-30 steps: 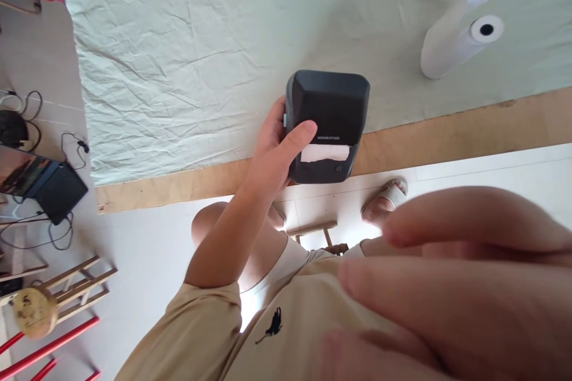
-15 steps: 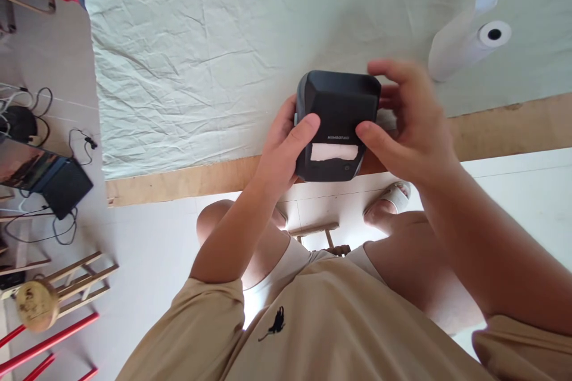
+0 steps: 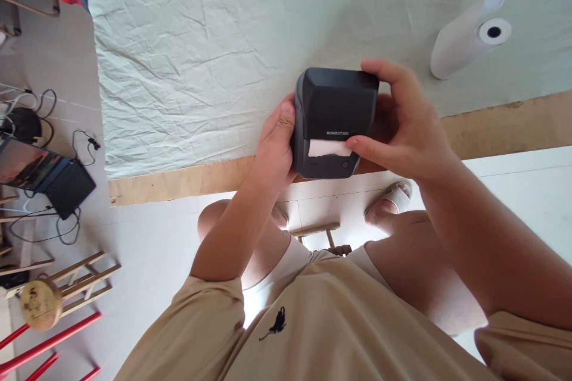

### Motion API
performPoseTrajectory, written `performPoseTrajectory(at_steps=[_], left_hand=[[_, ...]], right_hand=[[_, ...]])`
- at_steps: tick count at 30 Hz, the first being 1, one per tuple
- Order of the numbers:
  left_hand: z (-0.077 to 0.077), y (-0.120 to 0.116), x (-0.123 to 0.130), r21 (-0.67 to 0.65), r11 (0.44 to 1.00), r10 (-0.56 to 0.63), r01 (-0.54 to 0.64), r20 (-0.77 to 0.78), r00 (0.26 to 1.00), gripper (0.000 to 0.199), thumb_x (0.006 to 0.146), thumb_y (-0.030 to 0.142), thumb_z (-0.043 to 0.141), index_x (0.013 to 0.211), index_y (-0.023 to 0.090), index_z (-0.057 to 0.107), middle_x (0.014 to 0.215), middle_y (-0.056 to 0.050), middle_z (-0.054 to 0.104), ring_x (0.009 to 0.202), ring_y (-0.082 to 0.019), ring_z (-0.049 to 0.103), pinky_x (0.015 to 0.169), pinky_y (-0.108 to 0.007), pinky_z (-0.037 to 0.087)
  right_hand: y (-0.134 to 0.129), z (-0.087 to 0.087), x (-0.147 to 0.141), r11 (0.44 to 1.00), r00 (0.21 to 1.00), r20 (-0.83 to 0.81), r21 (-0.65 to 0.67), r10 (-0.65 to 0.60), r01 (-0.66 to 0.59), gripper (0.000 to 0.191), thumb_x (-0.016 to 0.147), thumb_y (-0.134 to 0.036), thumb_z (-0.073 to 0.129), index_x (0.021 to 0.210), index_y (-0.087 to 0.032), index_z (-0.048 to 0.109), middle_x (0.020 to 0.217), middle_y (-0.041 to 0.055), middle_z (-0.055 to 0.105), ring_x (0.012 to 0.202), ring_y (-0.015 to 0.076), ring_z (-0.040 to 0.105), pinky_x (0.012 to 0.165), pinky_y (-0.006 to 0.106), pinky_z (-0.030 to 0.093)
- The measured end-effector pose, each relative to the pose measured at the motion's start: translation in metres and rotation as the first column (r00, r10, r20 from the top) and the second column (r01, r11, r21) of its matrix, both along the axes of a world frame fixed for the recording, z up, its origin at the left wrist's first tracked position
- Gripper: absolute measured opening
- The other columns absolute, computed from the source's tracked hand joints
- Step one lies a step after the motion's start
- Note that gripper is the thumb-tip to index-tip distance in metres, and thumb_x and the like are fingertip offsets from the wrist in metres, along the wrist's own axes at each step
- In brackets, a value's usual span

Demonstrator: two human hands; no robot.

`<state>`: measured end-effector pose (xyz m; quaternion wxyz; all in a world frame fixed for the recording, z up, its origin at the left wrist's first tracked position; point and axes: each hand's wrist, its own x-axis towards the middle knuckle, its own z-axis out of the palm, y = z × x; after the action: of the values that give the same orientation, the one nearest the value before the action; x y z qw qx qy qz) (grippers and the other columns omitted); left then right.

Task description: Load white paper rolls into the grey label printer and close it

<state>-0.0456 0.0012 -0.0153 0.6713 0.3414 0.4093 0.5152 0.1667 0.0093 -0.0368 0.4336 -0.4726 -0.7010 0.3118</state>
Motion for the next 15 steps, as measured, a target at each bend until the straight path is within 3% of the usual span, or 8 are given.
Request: performPoseTrajectory(at_steps=[3, 5, 7, 9, 12, 15], left_hand=[[-0.002, 0.001, 0.0, 0.007, 1.0, -0.001, 0.001, 0.032, 1.0, 0.037, 0.102, 0.065, 0.071, 0.102, 0.028, 0.078, 0.1, -0.002, 0.081, 0.126, -0.027, 0.077, 0.103, -0.04, 0.067], [-0.004, 0.001, 0.0, 0.006, 1.0, 0.002, -0.002, 0.041, 0.999, 0.035, 0.104, 0.061, 0.069, 0.105, 0.027, 0.077, 0.101, -0.002, 0.081, 0.129, -0.028, 0.077, 0.107, -0.041, 0.066], [-0.006, 0.001, 0.0, -0.009, 1.0, -0.005, 0.005, 0.039, 0.999, 0.031, 0.107, 0.056, 0.067, 0.102, 0.027, 0.076, 0.1, -0.001, 0.081, 0.131, -0.027, 0.077, 0.108, -0.039, 0.065], [-0.006, 0.001, 0.0, -0.021, 0.999, -0.03, 0.03, 0.026, 0.999, 0.03, 0.108, 0.054, 0.065, 0.101, 0.026, 0.075, 0.099, -0.001, 0.081, 0.126, -0.025, 0.078, 0.102, -0.036, 0.066], [-0.004, 0.0, 0.0, -0.054, 0.998, -0.036, 0.035, -0.024, 0.999, 0.035, 0.108, 0.059, 0.063, 0.109, 0.026, 0.075, 0.102, -0.002, 0.081, 0.106, -0.023, 0.081, 0.087, -0.034, 0.066], [0.001, -0.001, 0.001, -0.088, 0.996, -0.01, 0.005, -0.057, 0.998, 0.038, 0.11, 0.058, 0.058, 0.11, 0.025, 0.075, 0.103, -0.004, 0.081, 0.1, -0.022, 0.081, 0.085, -0.036, 0.067]], right_hand=[[-0.002, 0.015, 0.0, 0.982, 0.997, 0.051, 0.183, -0.05, 0.04, 0.075, 0.076, -0.061, 0.092, 0.143, -0.035, 0.069, 0.115, 0.0072, 0.073, 0.102, 0.0297, 0.075, 0.085, 0.047, 0.067], [-0.005, 0.027, -0.003, 0.947, 0.99, 0.023, 0.297, -0.137, 0.123, 0.057, 0.081, -0.059, 0.092, 0.13, -0.034, 0.074, 0.086, 0.0015, 0.067, 0.078, 0.0242, 0.069, 0.069, 0.043, 0.059], [-0.008, 0.038, -0.009, 0.923, 0.978, -0.049, 0.325, -0.201, 0.206, 0.034, 0.093, -0.054, 0.086, 0.117, -0.034, 0.075, 0.067, -0.0041, 0.057, 0.056, 0.0177, 0.06, 0.054, 0.037, 0.045], [-0.011, 0.046, -0.016, 0.904, 0.958, -0.153, 0.324, -0.242, 0.28, 0.017, 0.101, -0.047, 0.08, 0.105, -0.032, 0.073, 0.068, -0.0051, 0.061, 0.051, 0.0147, 0.061, 0.046, 0.034, 0.036], [-0.011, 0.052, -0.025, 0.867, 0.915, -0.282, 0.327, -0.29, 0.375, 0.022, 0.1, -0.042, 0.081, 0.091, -0.029, 0.064, 0.087, -0.0025, 0.07, 0.067, 0.0176, 0.076, 0.045, 0.033, 0.043], [-0.009, 0.054, -0.026, 0.902, 0.943, -0.11, 0.276, -0.314, 0.333, 0.021, 0.102, -0.039, 0.075, 0.087, -0.029, 0.063, 0.09, -0.0008, 0.075, 0.071, 0.0197, 0.075, 0.053, 0.037, 0.049]])
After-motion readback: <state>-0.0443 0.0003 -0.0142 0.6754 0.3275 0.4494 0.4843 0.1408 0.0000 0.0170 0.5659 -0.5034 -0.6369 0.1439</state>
